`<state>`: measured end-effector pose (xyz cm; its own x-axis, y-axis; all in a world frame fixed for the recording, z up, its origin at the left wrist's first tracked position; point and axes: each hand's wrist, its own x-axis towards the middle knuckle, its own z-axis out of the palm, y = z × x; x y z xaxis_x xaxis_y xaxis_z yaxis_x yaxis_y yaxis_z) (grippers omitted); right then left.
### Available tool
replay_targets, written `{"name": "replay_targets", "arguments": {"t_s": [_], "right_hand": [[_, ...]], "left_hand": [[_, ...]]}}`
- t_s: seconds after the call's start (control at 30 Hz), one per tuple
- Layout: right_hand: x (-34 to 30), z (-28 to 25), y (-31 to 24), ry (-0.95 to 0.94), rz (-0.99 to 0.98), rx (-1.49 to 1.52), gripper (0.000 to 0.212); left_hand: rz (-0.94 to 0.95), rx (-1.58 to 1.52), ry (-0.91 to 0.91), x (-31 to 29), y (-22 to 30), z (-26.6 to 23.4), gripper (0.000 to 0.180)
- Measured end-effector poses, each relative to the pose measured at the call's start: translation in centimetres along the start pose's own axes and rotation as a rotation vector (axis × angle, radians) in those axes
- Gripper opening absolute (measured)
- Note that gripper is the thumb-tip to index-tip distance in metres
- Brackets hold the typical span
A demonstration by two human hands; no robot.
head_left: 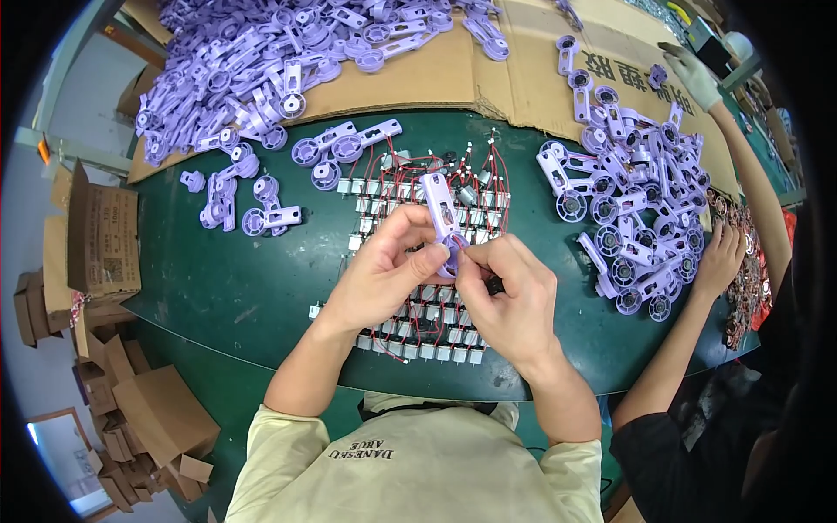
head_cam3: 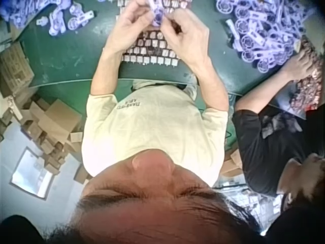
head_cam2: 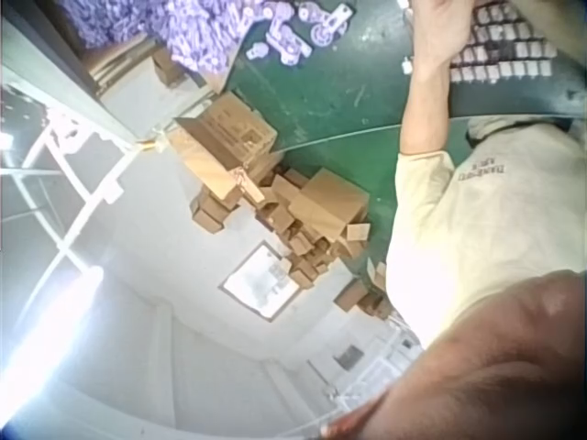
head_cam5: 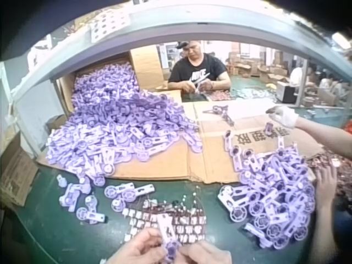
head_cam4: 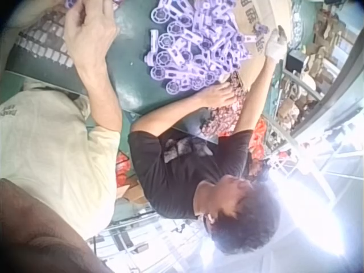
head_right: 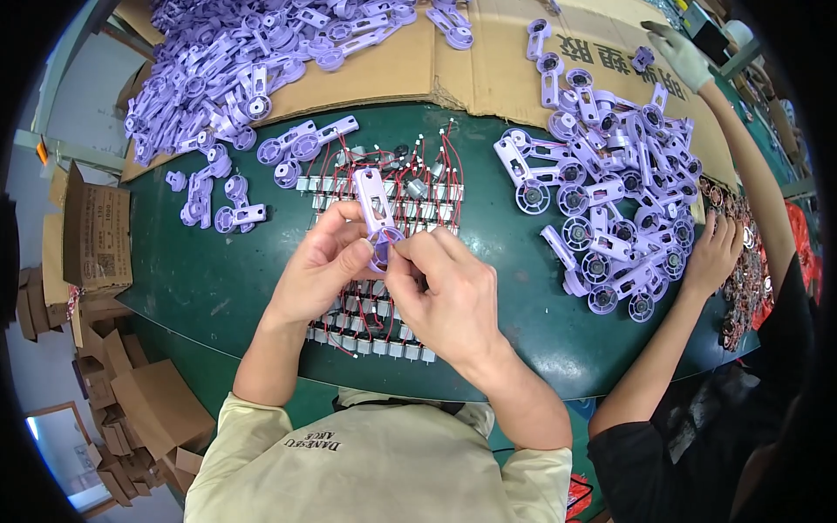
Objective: The person assembles electronic modules and wires into purple plastic housings by hand at an industrial workbench.
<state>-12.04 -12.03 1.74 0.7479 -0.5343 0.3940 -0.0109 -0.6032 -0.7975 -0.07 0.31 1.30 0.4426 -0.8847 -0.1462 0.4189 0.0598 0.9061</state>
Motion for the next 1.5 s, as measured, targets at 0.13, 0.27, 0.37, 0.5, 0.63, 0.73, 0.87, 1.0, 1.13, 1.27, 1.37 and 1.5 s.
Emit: {"name": "replay_targets", "arguments": {"t_s": [0.13,0.27,0.37,0.5,0.63,0.73,0.87,1.0,1.13,1.27,1.37,1.5], "right_hand": [[-0.1,0.1,0.4,-0.016,-0.012,0.002,0.008],[0.0,0.2,0.1,-0.03,0.072,0.075,0.009],[-0.2,0.6,0.2,0.041,0.102,0.15,0.01],[0.1,0.4,0.2,0.053,0.036,0.093,0.012],[-0.4,0.7,0.4,0.018,0.103,0.123,0.013],[-0.6,0.9,0.4,0.034,0.12,0.147,0.012],[-0.4,0.6,0.4,-0.016,0.09,0.178,0.012],[0.4,-1.1,-0.7,-0.173,0.196,0.223,0.014],[0.4,-1.0,-0.5,-0.215,0.225,0.236,0.014],[0.2,-1.2,0.5,-0.376,0.175,0.418,0.014],[0.4,-1.4,-0.2,-0.372,0.234,0.464,0.016],[0.5,-1.3,0.4,-0.197,0.338,0.428,0.021]], "left_hand": [[0.063,0.083,-0.024,0.1,-0.6,-0.4,0.027],[0.102,0.114,-0.037,0.2,-0.8,-0.8,0.027],[0.064,0.077,-0.018,0.2,-0.7,-0.4,0.029],[0.053,0.053,-0.013,0.1,-0.8,-0.3,0.031],[0.137,0.095,-0.054,0.2,-1.0,-0.4,0.033],[0.134,0.102,-0.078,0.2,-0.7,-0.2,0.033],[0.173,0.126,-0.076,-0.2,-0.9,-0.5,0.031],[0.27,0.085,0.067,-0.2,-0.1,-1.4,0.03],[0.335,0.1,0.113,0.0,0.2,-1.4,0.03],[0.339,0.092,0.151,0.1,0.3,-1.4,0.03],[0.289,0.066,0.169,0.0,0.1,-1.4,0.03],[0.317,0.076,0.165,0.1,0.1,-1.1,0.032]]}}
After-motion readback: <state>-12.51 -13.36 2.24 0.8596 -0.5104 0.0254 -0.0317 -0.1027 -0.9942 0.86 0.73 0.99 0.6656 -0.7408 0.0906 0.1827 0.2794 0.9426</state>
